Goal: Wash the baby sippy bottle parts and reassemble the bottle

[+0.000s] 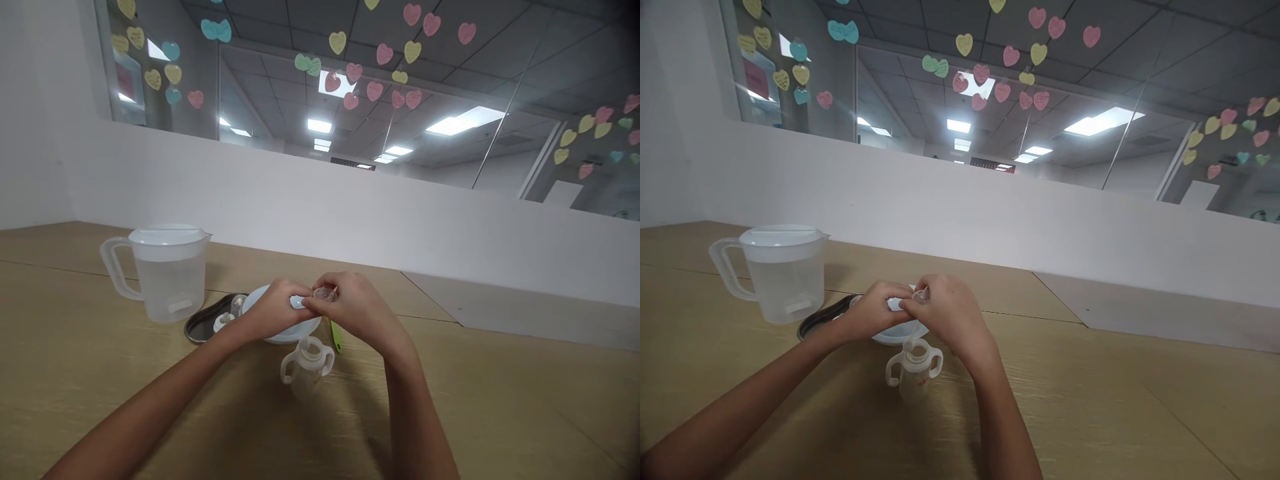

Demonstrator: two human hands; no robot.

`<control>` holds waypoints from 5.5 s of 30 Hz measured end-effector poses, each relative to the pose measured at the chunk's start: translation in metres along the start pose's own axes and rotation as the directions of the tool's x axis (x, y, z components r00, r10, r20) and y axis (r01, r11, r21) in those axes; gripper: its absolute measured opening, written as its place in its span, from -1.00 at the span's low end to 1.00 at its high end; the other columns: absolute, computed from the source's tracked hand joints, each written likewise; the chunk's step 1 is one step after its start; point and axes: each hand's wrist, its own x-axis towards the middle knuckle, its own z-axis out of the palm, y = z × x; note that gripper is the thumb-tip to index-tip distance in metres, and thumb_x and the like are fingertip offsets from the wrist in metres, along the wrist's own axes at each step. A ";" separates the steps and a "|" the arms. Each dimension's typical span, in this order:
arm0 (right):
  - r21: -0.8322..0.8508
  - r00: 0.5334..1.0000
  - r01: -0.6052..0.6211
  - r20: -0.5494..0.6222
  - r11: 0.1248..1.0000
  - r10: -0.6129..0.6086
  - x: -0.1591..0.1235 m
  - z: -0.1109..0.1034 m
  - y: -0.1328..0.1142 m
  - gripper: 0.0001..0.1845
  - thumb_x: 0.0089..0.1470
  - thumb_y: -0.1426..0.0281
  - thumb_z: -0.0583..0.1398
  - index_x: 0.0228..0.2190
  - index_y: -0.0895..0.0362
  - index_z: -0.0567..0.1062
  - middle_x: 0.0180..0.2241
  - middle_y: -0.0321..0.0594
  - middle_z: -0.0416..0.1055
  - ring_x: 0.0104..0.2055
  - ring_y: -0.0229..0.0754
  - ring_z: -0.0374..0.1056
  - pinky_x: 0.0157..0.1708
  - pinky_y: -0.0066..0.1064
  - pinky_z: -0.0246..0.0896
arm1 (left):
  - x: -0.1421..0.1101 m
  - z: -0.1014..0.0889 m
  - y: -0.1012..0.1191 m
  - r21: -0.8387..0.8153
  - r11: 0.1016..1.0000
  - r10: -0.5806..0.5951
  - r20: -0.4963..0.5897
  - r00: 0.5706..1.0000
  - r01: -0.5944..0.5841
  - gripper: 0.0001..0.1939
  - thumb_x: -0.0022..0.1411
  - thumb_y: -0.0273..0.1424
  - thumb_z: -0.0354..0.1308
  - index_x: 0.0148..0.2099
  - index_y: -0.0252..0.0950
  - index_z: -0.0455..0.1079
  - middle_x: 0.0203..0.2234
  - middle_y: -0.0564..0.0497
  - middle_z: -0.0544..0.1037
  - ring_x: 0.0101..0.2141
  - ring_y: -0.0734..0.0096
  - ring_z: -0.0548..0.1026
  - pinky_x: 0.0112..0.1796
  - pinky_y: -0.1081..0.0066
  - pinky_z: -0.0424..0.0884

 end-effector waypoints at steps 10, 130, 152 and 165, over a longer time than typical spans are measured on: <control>-0.009 1.000 -0.025 -0.004 1.000 0.025 -0.004 -0.004 -0.002 -0.78 -0.05 0.23 0.16 -0.51 0.13 0.47 -0.57 -0.28 0.39 -0.52 -0.27 0.23 -0.56 -0.47 -0.07 | -0.001 -0.001 0.003 -0.011 1.000 0.023 0.001 1.000 -0.023 -0.73 0.11 -0.29 0.09 -0.53 -0.35 0.38 -0.61 0.09 0.38 -0.49 0.48 0.32 -0.41 0.52 0.23; 0.378 0.912 0.332 -0.363 0.864 -0.192 0.030 0.035 0.013 -0.83 -0.01 0.38 0.19 -0.34 0.11 0.56 -0.24 -0.17 0.50 -0.19 -0.19 0.37 -0.18 -0.35 0.24 | -0.013 -0.043 0.022 0.178 0.984 0.055 -0.300 0.952 0.000 -0.72 0.15 -0.25 0.11 -0.10 -0.23 0.40 -0.30 0.04 0.56 -0.28 0.38 0.49 -0.22 0.39 0.40; 0.334 0.876 0.221 -0.481 0.916 -0.036 0.028 0.050 0.004 -0.81 0.12 0.32 -0.03 -0.38 0.13 0.32 -0.37 -0.19 0.43 -0.40 -0.22 0.34 -0.41 -0.43 0.17 | -0.005 0.003 -0.006 0.218 0.955 0.293 -0.599 0.745 -0.201 -0.70 0.07 -0.41 0.20 -0.10 -0.26 0.34 -0.17 -0.08 0.50 -0.13 0.30 0.46 -0.16 0.34 0.46; 0.377 0.829 0.213 -0.558 0.901 0.037 0.027 0.057 0.002 -0.79 0.13 0.27 -0.03 -0.37 0.11 0.31 -0.41 -0.21 0.45 -0.40 -0.22 0.35 -0.41 -0.43 0.15 | -0.006 0.014 -0.011 0.016 0.968 0.196 -0.678 0.709 -0.252 -0.59 0.01 -0.39 0.26 -0.04 -0.29 0.39 -0.10 -0.11 0.49 -0.10 0.23 0.47 -0.13 0.32 0.50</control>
